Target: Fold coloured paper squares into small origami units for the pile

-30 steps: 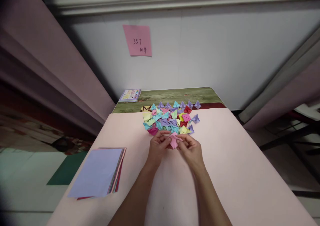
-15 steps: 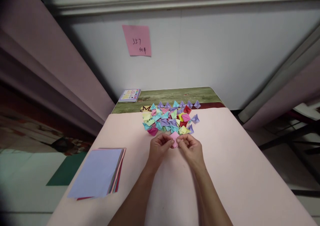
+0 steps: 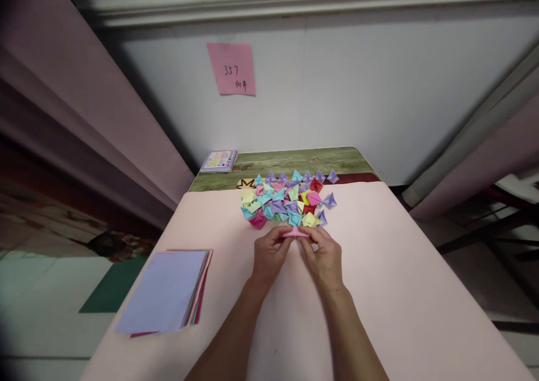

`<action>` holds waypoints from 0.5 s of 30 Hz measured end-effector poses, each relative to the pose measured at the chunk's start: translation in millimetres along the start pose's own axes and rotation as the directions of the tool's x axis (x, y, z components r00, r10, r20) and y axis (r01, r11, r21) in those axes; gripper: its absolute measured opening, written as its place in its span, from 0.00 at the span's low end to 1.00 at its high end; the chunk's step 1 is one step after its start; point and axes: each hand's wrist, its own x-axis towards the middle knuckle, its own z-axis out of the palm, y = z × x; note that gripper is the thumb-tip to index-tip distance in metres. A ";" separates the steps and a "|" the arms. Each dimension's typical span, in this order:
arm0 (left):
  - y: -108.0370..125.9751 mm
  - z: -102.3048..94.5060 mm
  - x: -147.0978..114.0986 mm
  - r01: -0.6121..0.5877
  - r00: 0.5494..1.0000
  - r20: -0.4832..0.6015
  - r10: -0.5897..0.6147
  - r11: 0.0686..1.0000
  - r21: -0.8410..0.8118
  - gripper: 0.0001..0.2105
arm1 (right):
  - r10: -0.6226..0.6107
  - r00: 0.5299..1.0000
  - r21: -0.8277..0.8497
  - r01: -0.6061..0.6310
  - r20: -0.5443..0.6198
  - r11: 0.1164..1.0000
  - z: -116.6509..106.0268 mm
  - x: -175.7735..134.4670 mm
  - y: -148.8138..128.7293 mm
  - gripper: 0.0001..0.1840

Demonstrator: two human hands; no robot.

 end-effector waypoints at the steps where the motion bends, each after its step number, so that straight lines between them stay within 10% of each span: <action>1: 1.6 -0.2 0.2 -0.019 1.000 -0.009 0.019 1.000 0.021 0.06 | -0.017 1.000 -0.024 0.017 -0.008 1.000 -0.3 0.3 -1.0 0.11; 15: -4.8 0.8 3.0 0.216 0.972 0.152 -0.177 0.930 -0.296 0.14 | 0.296 0.942 0.273 -0.329 0.155 0.904 0.7 -0.8 -7.4 0.16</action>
